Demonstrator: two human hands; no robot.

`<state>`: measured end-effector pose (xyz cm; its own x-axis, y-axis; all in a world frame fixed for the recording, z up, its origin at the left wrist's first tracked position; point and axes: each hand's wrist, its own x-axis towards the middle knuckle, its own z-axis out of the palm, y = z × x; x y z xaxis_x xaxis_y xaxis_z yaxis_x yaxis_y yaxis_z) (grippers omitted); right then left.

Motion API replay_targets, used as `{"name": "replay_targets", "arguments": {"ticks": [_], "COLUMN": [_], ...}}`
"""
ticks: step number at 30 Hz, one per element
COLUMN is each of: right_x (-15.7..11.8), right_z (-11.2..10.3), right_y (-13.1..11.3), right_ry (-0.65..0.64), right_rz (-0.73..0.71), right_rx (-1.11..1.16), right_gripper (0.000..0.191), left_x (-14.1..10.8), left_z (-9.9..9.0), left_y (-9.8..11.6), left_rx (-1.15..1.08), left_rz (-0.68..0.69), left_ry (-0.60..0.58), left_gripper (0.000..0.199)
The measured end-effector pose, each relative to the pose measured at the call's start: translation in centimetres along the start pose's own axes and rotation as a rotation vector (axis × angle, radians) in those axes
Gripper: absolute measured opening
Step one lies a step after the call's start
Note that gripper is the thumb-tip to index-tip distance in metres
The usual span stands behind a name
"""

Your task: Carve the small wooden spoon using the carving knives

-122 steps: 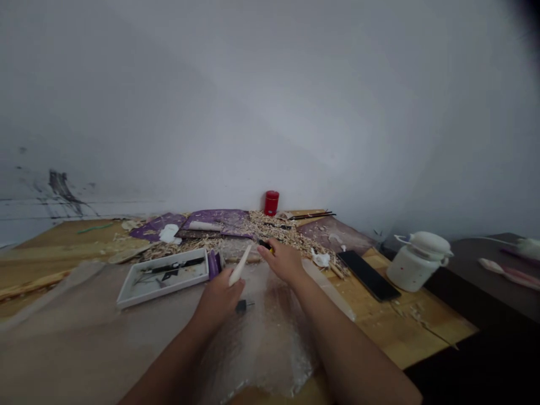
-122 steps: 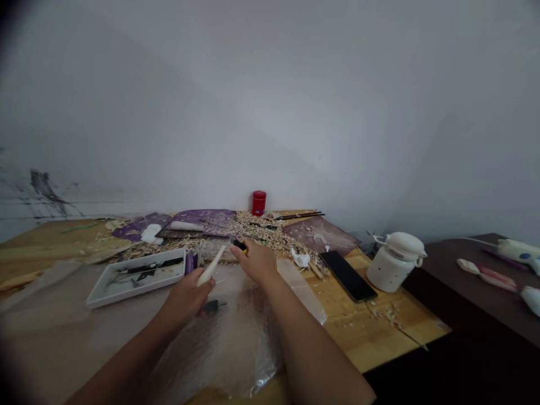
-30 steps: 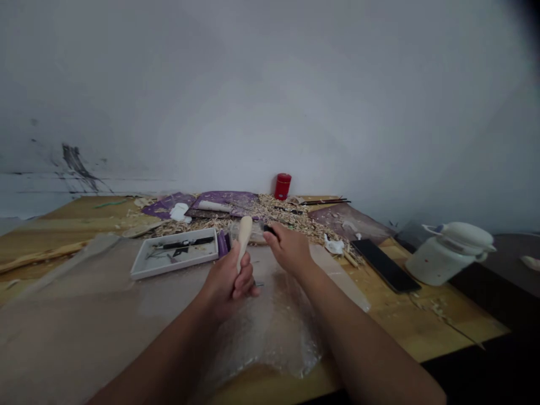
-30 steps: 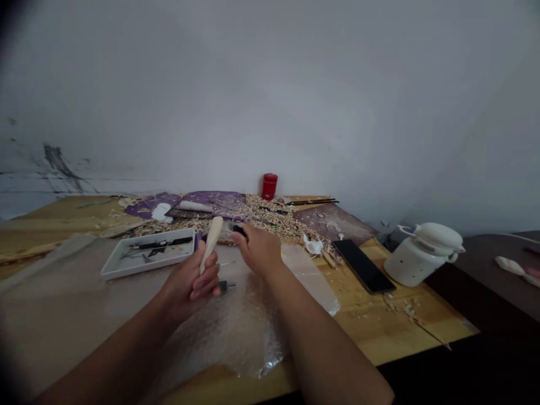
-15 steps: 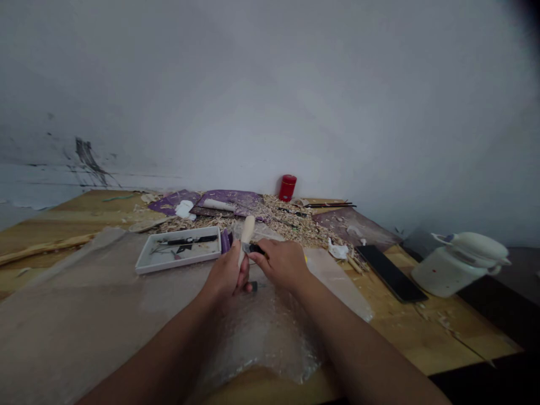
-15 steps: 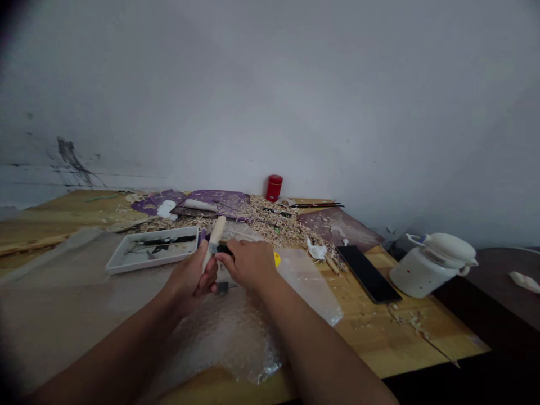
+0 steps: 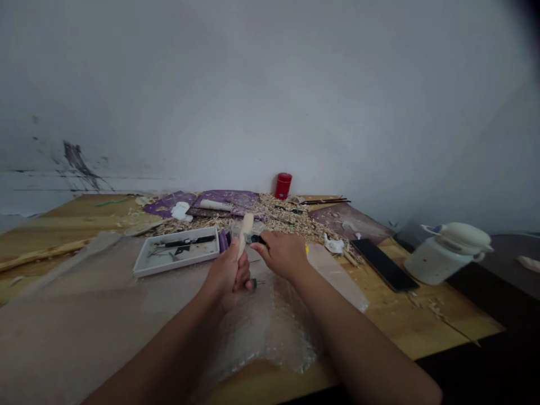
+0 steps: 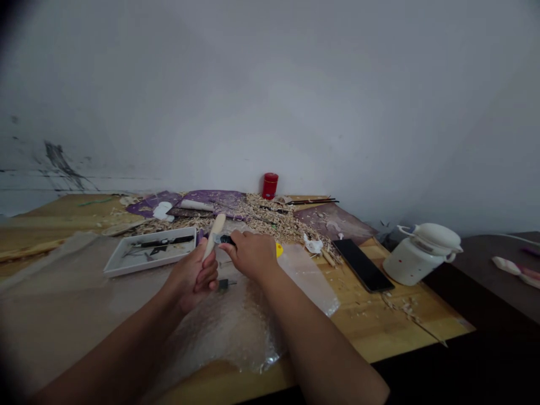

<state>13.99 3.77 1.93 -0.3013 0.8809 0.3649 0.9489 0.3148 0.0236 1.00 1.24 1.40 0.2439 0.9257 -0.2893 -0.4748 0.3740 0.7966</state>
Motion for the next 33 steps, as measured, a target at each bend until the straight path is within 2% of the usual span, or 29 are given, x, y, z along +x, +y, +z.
{"name": "replay_targets", "arguments": {"ticks": [3, 6, 10, 12, 18, 22, 25, 29, 33], "right_x": [0.1, 0.4, 0.9, 1.1, 1.1, 1.1, 1.1, 1.0, 0.7], "right_z": [0.0, 0.0, -0.1, 0.1, 1.4, 1.2, 1.0, 1.2, 1.5], "right_y": [-0.2, 0.7, 3.3, 4.1, 3.8, 4.0, 4.0, 3.4, 2.5], "right_ry": [-0.010, -0.018, 0.060, 0.111, 0.174, 0.232, 0.209, 0.111, 0.066], "right_rz": [0.012, 0.034, 0.281, 0.312, 0.225, 0.088, -0.015, -0.067, -0.089], "right_rx": [0.006, 0.030, 0.067, 0.100, 0.461, 0.724, 0.886, 0.948, 0.868], "right_gripper": [0.053, 0.054, 0.054, 0.051, 0.042, 0.041, 0.042, 0.039, 0.039], "left_x": [-0.1, -0.2, -0.4, -0.4, 0.0, 0.1, 0.2, 0.3, 0.6], "left_z": [0.0, 0.0, -0.3, -0.5, -0.8, -0.8, -0.9, -1.1, -1.1], "left_y": [0.2, 0.1, -0.4, -0.4, -0.4, -0.7, -0.9, -1.1, -1.1], "left_rx": [-0.012, -0.023, 0.017, 0.017, 0.000, 0.063, 0.126, 0.194, 0.255], "left_rz": [-0.014, -0.003, 0.034, 0.034, -0.030, -0.059, -0.069, -0.076, -0.015], "left_ry": [-0.013, -0.027, -0.095, -0.146, -0.238, -0.281, -0.337, -0.390, -0.296], "left_gripper": [0.048, 0.047, 0.047, 0.048, 0.049, 0.048, 0.048, 0.046, 0.038]}}
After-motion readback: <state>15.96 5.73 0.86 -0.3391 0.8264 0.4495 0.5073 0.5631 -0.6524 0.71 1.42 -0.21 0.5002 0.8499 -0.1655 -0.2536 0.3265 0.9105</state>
